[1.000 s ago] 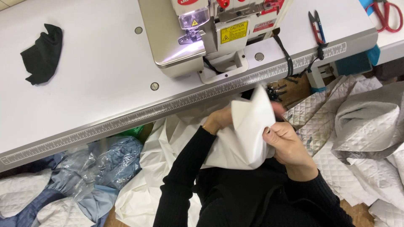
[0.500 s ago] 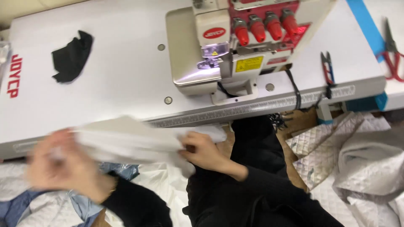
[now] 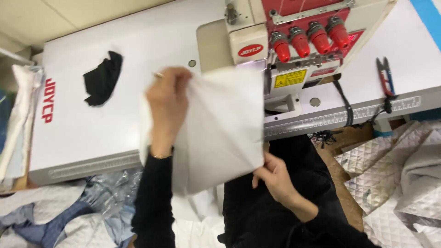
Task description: The person is using an industrial overlock machine to finish the edges of white fabric pieces.
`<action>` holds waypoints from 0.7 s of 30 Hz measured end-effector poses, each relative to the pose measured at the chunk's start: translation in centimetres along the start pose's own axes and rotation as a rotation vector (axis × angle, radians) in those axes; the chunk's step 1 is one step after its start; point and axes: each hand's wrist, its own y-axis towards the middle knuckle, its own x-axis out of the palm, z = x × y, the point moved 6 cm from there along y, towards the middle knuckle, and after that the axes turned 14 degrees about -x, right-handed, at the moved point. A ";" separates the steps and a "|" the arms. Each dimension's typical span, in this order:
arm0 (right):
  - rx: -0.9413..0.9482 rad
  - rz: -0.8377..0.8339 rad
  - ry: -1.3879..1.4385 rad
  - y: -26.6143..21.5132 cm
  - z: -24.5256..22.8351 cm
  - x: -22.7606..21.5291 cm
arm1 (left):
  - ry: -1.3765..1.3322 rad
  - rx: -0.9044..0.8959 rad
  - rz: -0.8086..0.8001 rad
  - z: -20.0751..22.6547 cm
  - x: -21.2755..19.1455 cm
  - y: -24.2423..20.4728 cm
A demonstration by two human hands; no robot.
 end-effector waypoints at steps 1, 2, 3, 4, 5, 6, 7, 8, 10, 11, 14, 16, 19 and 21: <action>0.082 0.018 -0.043 -0.7 1.1 -0.5 | -0.115 -0.171 -0.087 -1.8 2.8 -1.2; 0.172 0.034 -0.086 -1.6 2.2 -1.0 | -0.227 -0.347 -0.184 -3.6 5.6 -2.9; 0.177 0.043 -0.093 -1.6 2.4 -1.4 | -0.238 -0.350 -0.190 -3.9 6.3 -3.2; 0.187 0.040 -0.055 -1.7 2.6 -1.5 | -0.226 -0.385 -0.208 -4.4 6.9 -3.7; 0.197 0.036 -0.018 -1.8 2.9 -1.6 | -0.213 -0.419 -0.225 -4.9 7.4 -4.2; 0.204 0.038 -0.018 -2.0 2.8 -1.7 | -0.213 -0.423 -0.231 -4.8 7.3 -4.2; 0.175 0.011 -0.006 -2.2 2.6 -1.6 | -0.216 -0.406 -0.213 -4.6 7.0 -4.0; 0.143 -0.019 0.006 -2.2 2.3 -1.5 | -0.217 -0.385 -0.191 -4.4 6.6 -3.7; 0.102 -0.024 0.012 -2.2 2.5 -1.5 | -0.197 -0.398 -0.184 -4.5 6.3 -3.8; 0.059 -0.029 0.016 -2.3 2.4 -1.5 | -0.179 -0.409 -0.177 -4.6 6.2 -3.8; 0.074 0.012 0.039 -2.2 2.7 -2.0 | -0.151 -0.435 -0.151 -5.2 5.8 -4.1; 0.066 0.007 0.028 -2.0 2.5 -2.1 | -0.159 -0.448 -0.152 -5.2 5.7 -4.2; 0.040 0.004 0.025 -1.8 2.2 -2.1 | -0.181 -0.465 -0.147 -5.1 5.3 -4.3; 0.024 0.008 0.033 -1.7 2.0 -2.1 | -0.195 -0.470 -0.144 -4.9 5.2 -4.1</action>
